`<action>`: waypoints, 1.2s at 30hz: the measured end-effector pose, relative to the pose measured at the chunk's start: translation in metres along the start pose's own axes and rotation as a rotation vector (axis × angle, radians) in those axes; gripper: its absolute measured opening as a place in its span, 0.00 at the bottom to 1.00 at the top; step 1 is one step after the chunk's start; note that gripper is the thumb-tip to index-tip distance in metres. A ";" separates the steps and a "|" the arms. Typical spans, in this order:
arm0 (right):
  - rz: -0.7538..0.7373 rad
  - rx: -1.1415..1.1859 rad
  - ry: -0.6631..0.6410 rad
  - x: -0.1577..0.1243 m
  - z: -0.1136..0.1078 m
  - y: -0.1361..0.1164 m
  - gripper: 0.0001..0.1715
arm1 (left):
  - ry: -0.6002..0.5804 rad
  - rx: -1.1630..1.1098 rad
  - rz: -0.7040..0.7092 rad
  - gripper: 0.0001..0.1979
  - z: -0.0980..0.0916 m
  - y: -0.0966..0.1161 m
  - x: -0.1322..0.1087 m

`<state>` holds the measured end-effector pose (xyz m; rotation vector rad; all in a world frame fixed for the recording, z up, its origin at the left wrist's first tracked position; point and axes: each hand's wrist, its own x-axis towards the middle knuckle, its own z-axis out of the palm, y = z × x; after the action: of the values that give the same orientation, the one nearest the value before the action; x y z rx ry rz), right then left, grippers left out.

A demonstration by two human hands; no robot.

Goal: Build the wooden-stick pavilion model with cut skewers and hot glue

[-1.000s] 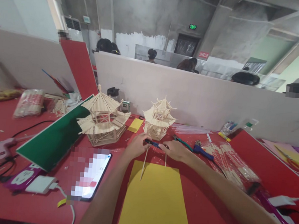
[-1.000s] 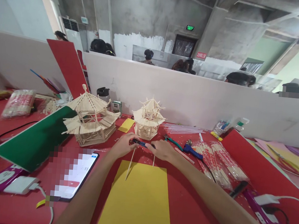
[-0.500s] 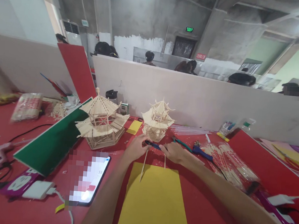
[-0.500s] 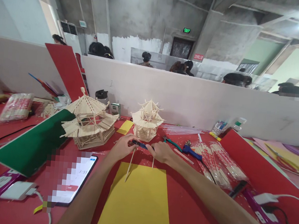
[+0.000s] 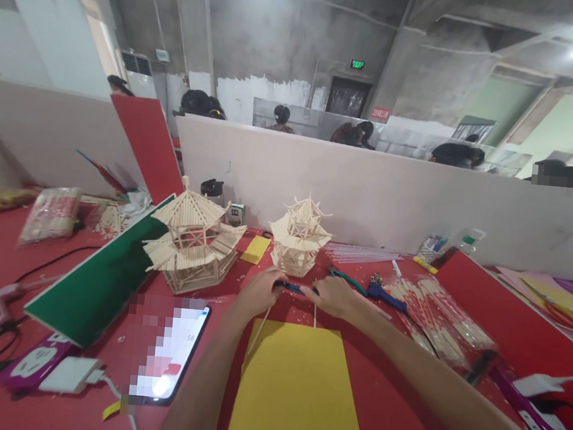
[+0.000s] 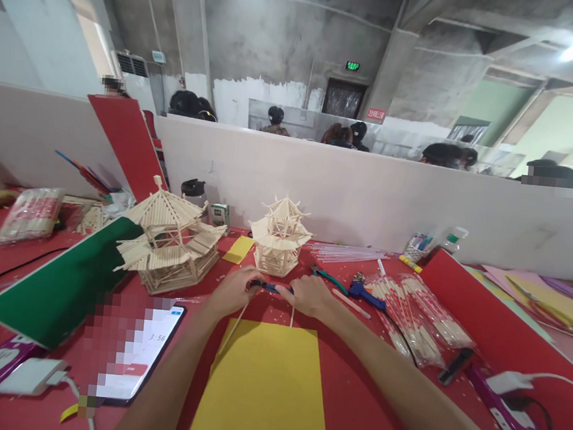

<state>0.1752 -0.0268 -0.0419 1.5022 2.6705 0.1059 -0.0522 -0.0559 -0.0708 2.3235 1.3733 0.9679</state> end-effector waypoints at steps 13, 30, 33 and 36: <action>0.006 -0.062 0.036 -0.006 -0.003 -0.002 0.43 | -0.089 0.202 0.019 0.12 -0.002 -0.001 -0.003; -0.010 -0.072 0.085 -0.012 -0.011 -0.011 0.40 | -0.068 0.209 -0.095 0.07 0.005 -0.012 0.001; 0.002 -0.080 0.098 -0.013 -0.009 -0.012 0.40 | -0.084 0.243 -0.102 0.08 0.006 -0.010 0.001; 0.014 -0.076 0.123 -0.013 -0.008 -0.013 0.40 | -0.074 0.284 -0.112 0.10 0.007 -0.007 0.001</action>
<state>0.1698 -0.0448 -0.0350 1.5401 2.7150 0.3078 -0.0524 -0.0504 -0.0792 2.4194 1.6837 0.6858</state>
